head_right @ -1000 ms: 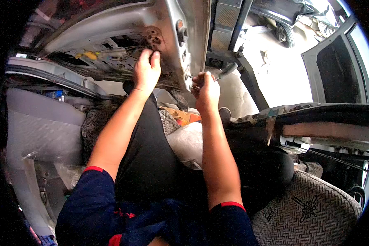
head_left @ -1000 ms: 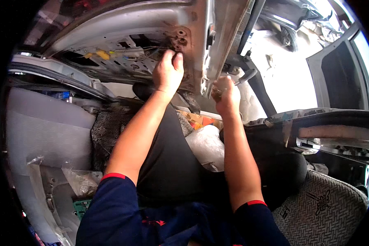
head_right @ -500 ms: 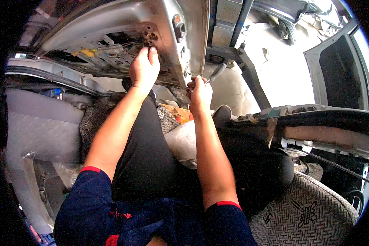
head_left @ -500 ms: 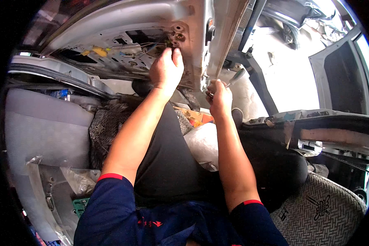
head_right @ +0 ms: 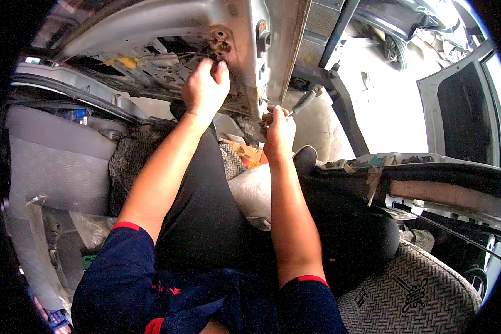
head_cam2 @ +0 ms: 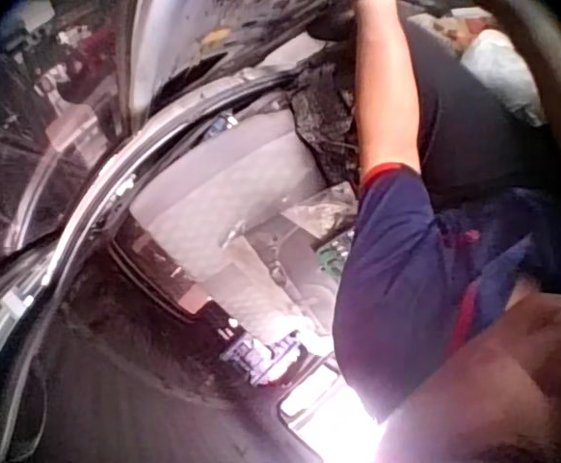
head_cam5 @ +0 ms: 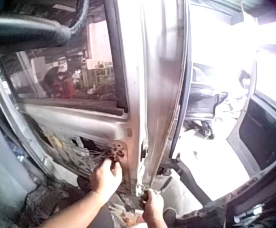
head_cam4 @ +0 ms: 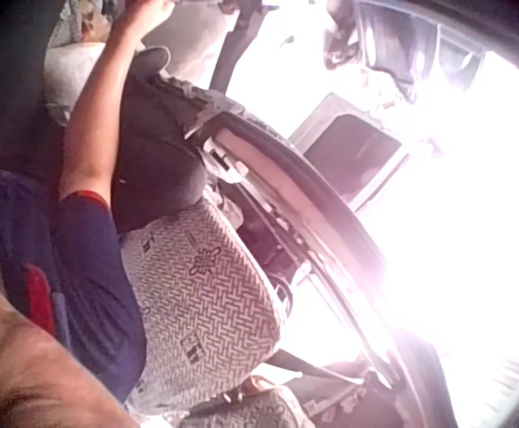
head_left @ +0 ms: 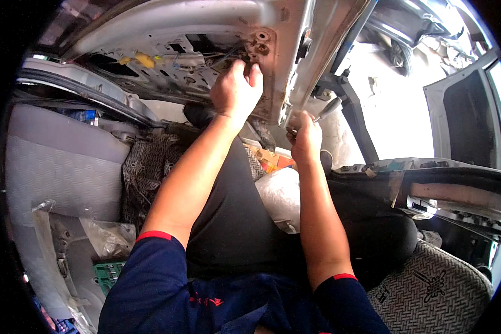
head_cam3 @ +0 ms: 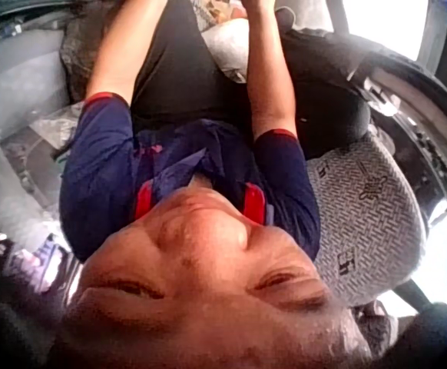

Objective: The person selects tools from a toolkit and works on the internal components of a car door using screwdrivers and by hand.

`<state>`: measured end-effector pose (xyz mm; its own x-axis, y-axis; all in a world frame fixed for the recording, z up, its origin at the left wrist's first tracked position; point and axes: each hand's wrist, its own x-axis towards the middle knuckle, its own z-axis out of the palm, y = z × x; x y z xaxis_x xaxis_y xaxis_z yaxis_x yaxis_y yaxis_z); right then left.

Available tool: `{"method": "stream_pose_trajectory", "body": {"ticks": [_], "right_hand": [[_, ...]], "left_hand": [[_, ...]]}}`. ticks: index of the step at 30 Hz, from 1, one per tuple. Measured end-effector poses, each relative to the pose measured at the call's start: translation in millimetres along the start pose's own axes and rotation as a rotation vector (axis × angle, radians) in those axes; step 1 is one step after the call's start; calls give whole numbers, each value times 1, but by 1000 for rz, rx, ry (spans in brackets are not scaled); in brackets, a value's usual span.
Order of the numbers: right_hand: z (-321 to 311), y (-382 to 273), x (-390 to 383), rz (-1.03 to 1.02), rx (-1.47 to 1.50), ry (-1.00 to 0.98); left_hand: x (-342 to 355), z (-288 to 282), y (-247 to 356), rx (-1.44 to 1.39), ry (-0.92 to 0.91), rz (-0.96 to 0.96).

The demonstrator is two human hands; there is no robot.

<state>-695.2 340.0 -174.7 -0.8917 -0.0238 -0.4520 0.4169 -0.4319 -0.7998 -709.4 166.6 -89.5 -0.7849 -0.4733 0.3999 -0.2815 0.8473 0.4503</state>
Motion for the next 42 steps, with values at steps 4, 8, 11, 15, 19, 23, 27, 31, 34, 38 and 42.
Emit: {"method": "stream_pose_trajectory", "body": {"ticks": [4, 8, 11, 15, 19, 23, 27, 31, 34, 38, 42], "right_hand": [[-1, 1, 2, 3, -1, 13], [5, 2, -4, 30, -5, 32], [2, -1, -5, 9, -20, 13], [-1, 4, 0, 13, -14, 13], [1, 4, -3, 23, -22, 10], [-7, 15, 9, 35, -3, -2], [-9, 19, 13, 35, -8, -8], [-9, 19, 15, 49, -45, -22], [-11, 17, 14, 45, -23, -11], [-13, 16, 12, 18, -34, -37], [-12, 21, 13, 34, -47, 6]], "left_hand": [[0, 0, -3, -104, 111, 74], [0, -3, -7, -100, 124, 118], [-1, -1, -4, -106, 97, 87], [-4, 1, -6, -169, 132, 103], [-6, 0, -6, -205, 108, 52], [-4, 0, -6, -290, 58, 19], [-2, 5, -13, -358, 67, 55], [4, 24, -29, -614, -25, -25], [4, 23, -29, -949, -97, -109], [2, -14, -34, -1263, -484, -188], [-4, -47, -50, -1426, -691, -141]]}}
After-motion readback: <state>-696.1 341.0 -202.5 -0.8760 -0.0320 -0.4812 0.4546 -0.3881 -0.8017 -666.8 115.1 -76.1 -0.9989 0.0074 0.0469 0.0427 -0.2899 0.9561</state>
